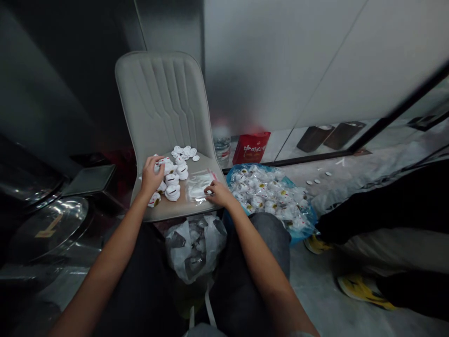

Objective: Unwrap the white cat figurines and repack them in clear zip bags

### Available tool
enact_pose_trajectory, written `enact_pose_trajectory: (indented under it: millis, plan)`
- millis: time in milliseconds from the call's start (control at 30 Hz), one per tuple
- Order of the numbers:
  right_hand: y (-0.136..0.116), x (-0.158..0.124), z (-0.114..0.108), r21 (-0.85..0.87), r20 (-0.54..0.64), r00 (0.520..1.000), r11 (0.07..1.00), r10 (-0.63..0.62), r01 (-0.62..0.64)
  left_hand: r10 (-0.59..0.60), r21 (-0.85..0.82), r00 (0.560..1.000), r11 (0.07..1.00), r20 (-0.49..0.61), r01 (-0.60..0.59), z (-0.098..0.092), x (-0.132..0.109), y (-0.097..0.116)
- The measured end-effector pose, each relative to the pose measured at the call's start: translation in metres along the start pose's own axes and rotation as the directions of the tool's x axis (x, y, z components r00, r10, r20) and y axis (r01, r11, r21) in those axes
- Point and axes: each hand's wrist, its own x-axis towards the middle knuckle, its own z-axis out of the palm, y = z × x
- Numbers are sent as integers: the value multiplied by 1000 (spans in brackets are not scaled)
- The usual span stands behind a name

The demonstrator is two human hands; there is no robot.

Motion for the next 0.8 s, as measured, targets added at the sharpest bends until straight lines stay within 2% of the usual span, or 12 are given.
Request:
enact_pose_trajectory:
  millis: [67,133,267,333,367,433,500,567,633,700,733,800]
  plan:
    - [-1,1,-1,-6,10,1000,1000,16,-16,12,-25,999,1000,-34,-13,-3,-5,9]
    - [-1,1,-3,-8,15,999,999,33,-33,41,-48,999,998,-22,-42,-3,-16,21]
    - [1,5,-6,2,-70,993,995,100,-100,137,-102,975,988,178,-120,6,-54,50]
    - [2,7,-7,71,-183,973,989,144,-133,180,-130,927,981,329,-145,16,-76,60]
    - [2,8,-7,137,-250,953,981,171,-140,203,-146,889,977,412,-155,21,-85,63]
    - [-1,8,-5,297,-380,894,947,238,-126,227,-167,808,973,543,-161,32,-99,64]
    - [-5,5,-2,411,-463,837,907,292,-89,219,-157,763,975,608,-155,42,-106,58]
    - [-10,3,2,433,-488,823,899,289,-58,186,-131,770,982,611,-133,51,-106,48]
    - [-14,3,5,434,-480,832,899,277,-49,153,-118,805,988,573,-104,58,-101,38]
    - [-15,6,5,515,-457,823,854,338,-65,125,-110,839,991,530,-78,64,-96,31]
    - [-15,8,4,595,-426,812,799,400,-82,114,-102,850,992,514,-71,67,-93,29]
    - [-12,13,0,777,-310,794,620,523,-105,98,-75,859,995,502,-70,72,-90,30]
